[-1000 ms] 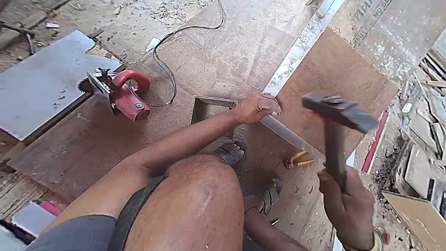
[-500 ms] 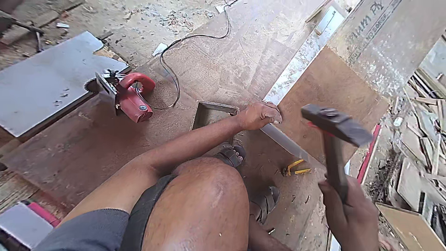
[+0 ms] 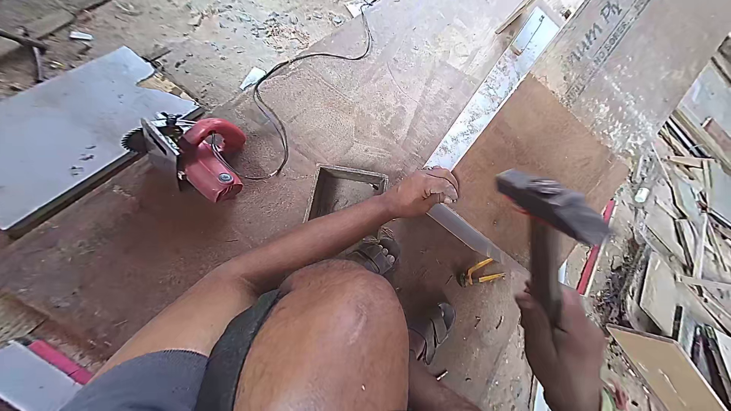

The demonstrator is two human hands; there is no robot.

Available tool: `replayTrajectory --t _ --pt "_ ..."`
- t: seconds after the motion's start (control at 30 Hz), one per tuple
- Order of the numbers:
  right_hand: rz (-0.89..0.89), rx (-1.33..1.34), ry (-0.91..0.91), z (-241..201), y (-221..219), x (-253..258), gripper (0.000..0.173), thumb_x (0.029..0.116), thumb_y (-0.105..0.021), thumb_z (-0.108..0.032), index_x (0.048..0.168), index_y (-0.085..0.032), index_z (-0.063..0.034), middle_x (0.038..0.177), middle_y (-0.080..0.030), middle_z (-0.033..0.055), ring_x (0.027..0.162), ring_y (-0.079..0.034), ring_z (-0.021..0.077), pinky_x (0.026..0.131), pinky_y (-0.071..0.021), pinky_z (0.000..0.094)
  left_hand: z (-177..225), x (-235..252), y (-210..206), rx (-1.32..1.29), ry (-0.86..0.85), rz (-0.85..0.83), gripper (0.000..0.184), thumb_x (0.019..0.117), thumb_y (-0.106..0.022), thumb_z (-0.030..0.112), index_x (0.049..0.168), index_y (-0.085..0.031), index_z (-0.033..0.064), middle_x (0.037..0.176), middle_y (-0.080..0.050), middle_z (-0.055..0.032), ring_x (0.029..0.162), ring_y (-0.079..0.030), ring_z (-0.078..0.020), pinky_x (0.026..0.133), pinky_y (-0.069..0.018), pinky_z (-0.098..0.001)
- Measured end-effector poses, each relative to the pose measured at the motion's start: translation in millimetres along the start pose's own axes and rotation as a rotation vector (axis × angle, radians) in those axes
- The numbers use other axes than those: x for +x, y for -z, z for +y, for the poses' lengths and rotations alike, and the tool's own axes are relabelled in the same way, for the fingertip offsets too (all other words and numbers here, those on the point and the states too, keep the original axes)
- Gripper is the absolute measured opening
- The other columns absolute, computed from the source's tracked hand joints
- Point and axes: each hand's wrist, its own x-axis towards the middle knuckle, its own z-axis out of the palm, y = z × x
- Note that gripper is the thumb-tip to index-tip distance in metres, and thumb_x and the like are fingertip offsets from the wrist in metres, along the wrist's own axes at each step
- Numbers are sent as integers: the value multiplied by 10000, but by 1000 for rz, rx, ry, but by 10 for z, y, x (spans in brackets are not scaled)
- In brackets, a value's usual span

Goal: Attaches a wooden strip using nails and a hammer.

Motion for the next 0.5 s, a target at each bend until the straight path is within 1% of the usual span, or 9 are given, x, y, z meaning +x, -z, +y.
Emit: replayTrajectory --t 0.03,0.1,0.17,0.23,0.27,0.3,0.33,0.37,0.5 --pt "86 124 58 -92 142 47 448 1055 -477 -540 1103 -619 -118 722 -613 -23 567 -589 51 500 -517 259 -4 0 -1 0 -3 -1 156 978 -609 16 948 -758 -20 1066 -729 -129 1116 -657 -196 1032 -505 -343" --pt "202 419 224 -182 407 168 289 1055 -503 -485 1178 -641 -263 850 -690 -116 719 -671 14 656 -575 205 3 13 10 16 -8 -5 146 964 -614 -2 941 -758 -20 1069 -727 -131 1118 -657 -200 1032 -508 -345" --pt "251 659 337 -144 391 194 259 1043 -528 -431 1161 -659 -241 886 -704 -75 778 -702 95 724 -606 274 24 6 21 39 -4 -21 150 949 -608 -19 941 -757 -13 1072 -728 -124 1119 -655 -199 1029 -507 -345" --pt "233 526 261 29 71 19 254 1053 -537 -443 1143 -670 -246 858 -703 -101 721 -689 53 659 -605 240 51 13 27 51 5 -37 151 947 -607 -21 943 -757 -9 1070 -729 -119 1121 -654 -200 1030 -505 -343" --pt "168 315 138 138 -127 -88 289 1048 -541 -468 1054 -646 -198 748 -641 -93 611 -623 32 558 -550 227 52 27 36 54 5 -39 147 955 -609 -16 943 -756 -13 1073 -729 -123 1122 -655 -202 1033 -505 -344" --pt "33 81 18 239 -272 -150 409 1027 -535 -489 990 -630 -93 650 -592 -21 508 -574 104 461 -499 315 50 33 40 60 6 -41 150 964 -605 -5 942 -753 -15 1075 -727 -125 1124 -653 -206 1032 -502 -350" --pt "-140 -71 -102 301 -337 -155 493 999 -512 -519 1004 -635 -42 627 -582 33 496 -575 179 458 -492 409 49 28 36 69 9 -39 157 973 -598 6 940 -750 -14 1080 -725 -127 1128 -652 -209 1032 -503 -358" --pt "-240 -160 -170 316 -354 -156 557 991 -482 -563 1022 -637 -29 627 -580 46 500 -578 202 464 -492 441 45 12 36 76 11 -42 164 980 -594 17 940 -750 -13 1086 -726 -128 1132 -653 -211 1031 -504 -363" --pt "-151 -270 -112 263 -171 -138 555 1008 -472 -544 1007 -626 -11 615 -563 42 473 -544 181 431 -461 409 23 -17 -1 80 12 -13 166 977 -596 18 952 -759 -5 1093 -732 -119 1128 -657 -208 1021 -510 -367"
